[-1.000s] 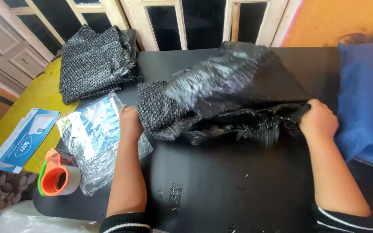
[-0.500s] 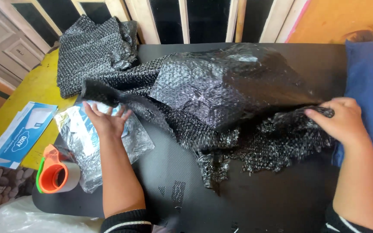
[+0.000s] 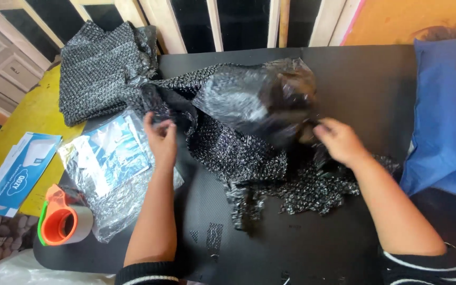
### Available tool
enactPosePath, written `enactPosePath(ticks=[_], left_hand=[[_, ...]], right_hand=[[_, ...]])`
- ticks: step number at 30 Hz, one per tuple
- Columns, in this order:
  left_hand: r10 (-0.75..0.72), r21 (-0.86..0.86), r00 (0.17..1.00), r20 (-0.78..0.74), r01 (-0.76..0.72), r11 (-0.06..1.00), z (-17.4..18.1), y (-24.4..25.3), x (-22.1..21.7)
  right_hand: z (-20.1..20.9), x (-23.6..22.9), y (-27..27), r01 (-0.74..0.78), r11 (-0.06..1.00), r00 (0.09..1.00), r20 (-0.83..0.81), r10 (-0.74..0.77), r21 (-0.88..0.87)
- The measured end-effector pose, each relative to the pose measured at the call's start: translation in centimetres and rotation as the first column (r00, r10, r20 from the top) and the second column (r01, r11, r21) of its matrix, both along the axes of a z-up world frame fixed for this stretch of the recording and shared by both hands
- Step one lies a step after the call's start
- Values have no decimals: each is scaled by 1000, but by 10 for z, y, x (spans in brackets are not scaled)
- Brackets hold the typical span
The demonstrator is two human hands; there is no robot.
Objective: Wrapping a blue fabric item in black bubble wrap and securing it with tape.
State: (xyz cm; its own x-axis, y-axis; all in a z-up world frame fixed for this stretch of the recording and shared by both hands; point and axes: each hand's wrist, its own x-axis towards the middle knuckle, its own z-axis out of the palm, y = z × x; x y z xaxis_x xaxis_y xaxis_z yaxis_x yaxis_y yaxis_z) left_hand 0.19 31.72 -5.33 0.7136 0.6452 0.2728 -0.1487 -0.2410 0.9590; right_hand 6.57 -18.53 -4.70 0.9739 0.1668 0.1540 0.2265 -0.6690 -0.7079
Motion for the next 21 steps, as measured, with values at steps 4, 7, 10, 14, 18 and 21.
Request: enactPosePath(ticks=[4,7,10,14,18,21], left_hand=[[-115,-279,990,-76,90,956,12,-23,-7],[-133,135,958,-253,171,976,48,-72,-30],[-82,197,974,-211,124,972,26,-69,-8],[112,415,990,87,-138,899,27,18,-11],[446,216,658,607,-677,704,27,118,-41],[785,-41,394,478,-883,468,-10,187,-55]], right_hand=[[13,4,-25,229,744,953,-301,-39,627],[55,-9,-24,425,61,873,-427,237,903],[14,15,-46,248,55,968,-250,14,967],[19,22,-80,21,343,991,26,-131,939],[15,22,-117,417,600,890,-172,-423,682],[44,3,-105,512,772,858,-170,-486,378]])
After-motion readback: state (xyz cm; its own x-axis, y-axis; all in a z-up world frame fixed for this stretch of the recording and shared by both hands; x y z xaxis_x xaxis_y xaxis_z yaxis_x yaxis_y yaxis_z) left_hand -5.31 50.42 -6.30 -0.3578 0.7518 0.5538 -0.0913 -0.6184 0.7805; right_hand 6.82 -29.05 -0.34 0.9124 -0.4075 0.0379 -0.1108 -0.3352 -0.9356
